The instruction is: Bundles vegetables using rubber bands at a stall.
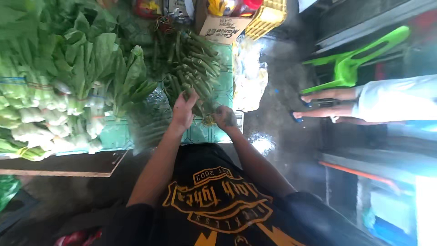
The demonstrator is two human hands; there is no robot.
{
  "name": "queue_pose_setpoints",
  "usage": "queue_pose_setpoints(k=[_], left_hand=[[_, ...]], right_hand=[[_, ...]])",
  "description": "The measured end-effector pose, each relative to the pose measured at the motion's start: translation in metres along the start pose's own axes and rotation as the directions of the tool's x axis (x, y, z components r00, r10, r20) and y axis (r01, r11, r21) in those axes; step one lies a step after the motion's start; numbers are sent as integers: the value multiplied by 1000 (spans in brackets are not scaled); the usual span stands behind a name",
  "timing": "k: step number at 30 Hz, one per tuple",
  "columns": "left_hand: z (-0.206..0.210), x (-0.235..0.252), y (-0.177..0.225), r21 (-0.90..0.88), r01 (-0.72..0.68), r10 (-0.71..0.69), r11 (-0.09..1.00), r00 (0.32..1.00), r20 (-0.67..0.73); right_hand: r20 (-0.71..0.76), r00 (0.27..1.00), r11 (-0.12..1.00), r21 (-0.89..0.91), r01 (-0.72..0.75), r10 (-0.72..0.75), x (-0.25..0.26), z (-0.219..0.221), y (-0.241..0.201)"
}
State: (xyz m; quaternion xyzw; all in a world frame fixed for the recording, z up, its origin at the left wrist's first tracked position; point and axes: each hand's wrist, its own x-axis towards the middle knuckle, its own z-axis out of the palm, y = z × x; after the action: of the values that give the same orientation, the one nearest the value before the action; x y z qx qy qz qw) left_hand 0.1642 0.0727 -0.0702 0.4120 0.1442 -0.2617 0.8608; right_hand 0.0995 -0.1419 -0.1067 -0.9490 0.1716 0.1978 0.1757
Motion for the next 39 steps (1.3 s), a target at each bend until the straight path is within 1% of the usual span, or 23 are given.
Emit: queue_pose_setpoints(k=[2, 4, 6, 8, 11, 13, 15, 16, 18, 21, 26, 27, 28, 30, 31, 32, 33, 34, 35, 36, 37, 38, 39], left_hand=[[-4, -8, 0, 46, -9, 8, 999, 1000, 22], [-9, -20, -2, 92, -6, -2, 996, 997, 76], [-14, -31, 1, 144, -9, -10, 990, 991, 133], [-16, -34, -1, 166, -59, 32, 984, 987, 158], [-11, -36, -2, 282, -162, 104, 946, 972, 209], [0, -35, -6, 351, -201, 110, 915, 959, 260], [19, -38, -12, 417, -184, 79, 890, 963, 257], [27, -39, -16, 418, -177, 71, 891, 964, 258], [35, -37, -23, 346, -165, 71, 923, 960, 270], [31, -43, -34, 279, -140, 62, 950, 960, 272], [38, -63, -49, 297, -121, 23, 947, 950, 311], [42, -65, -51, 318, -136, 26, 938, 944, 328], [46, -67, -52, 355, -161, 35, 921, 941, 337], [51, -72, -53, 455, -205, 69, 866, 952, 297], [50, -74, -53, 498, -195, 50, 845, 956, 289], [52, -76, -51, 504, -183, 25, 844, 953, 303], [54, -76, -49, 504, -170, 2, 847, 949, 317], [55, -77, -48, 496, -163, 0, 853, 950, 312], [55, -79, -48, 491, -164, 14, 855, 956, 294], [53, -83, -50, 495, -155, 19, 855, 963, 269], [50, -87, -51, 504, -139, 11, 852, 969, 248], [47, -88, -49, 526, -125, -7, 841, 970, 242], [42, -88, -46, 536, -112, -17, 837, 973, 231]], right_hand=[[-43, 996, 997, 16, 79, -79, 6, 8, 4], [-84, 983, 982, 79, 170, -164, 5, -9, 1], [-155, 956, 952, 144, 269, -247, 2, -44, -7], [-191, 904, 889, 190, 417, -383, -2, -82, -9], [-164, 803, 757, 268, 596, -573, -6, -130, -20], [-100, 748, 680, 351, 644, -656, -8, -147, -34], [-89, 708, 619, 419, 664, -700, -6, -141, -42], [-116, 691, 595, 421, 685, -713, -5, -134, -43], [-178, 633, 533, 400, 746, -753, 1, -125, -40], [-157, 568, 458, 439, 773, -808, 8, -123, -28], [-236, 440, 284, 493, 822, -866, 15, -150, -26], [-204, 405, 272, 473, 838, -891, 13, -154, -30], [-119, 367, 285, 432, 855, -923, 6, -154, -34], [120, 289, 312, 370, 875, -950, -9, -137, -41], [148, 264, 301, 385, 872, -953, -11, -125, -41], [123, 281, 306, 422, 853, -952, -10, -120, -38], [46, 298, 286, 454, 844, -953, -5, -117, -34], [0, 295, 262, 463, 847, -955, -2, -117, -34], [16, 268, 244, 464, 851, -963, -3, -116, -35], [82, 241, 250, 490, 835, -967, -8, -112, -36], [131, 245, 276, 545, 791, -961, -12, -107, -36], [98, 280, 279, 613, 739, -955, -7, -101, -33], [20, 369, 279, 692, 666, -929, 4, -98, -27]])
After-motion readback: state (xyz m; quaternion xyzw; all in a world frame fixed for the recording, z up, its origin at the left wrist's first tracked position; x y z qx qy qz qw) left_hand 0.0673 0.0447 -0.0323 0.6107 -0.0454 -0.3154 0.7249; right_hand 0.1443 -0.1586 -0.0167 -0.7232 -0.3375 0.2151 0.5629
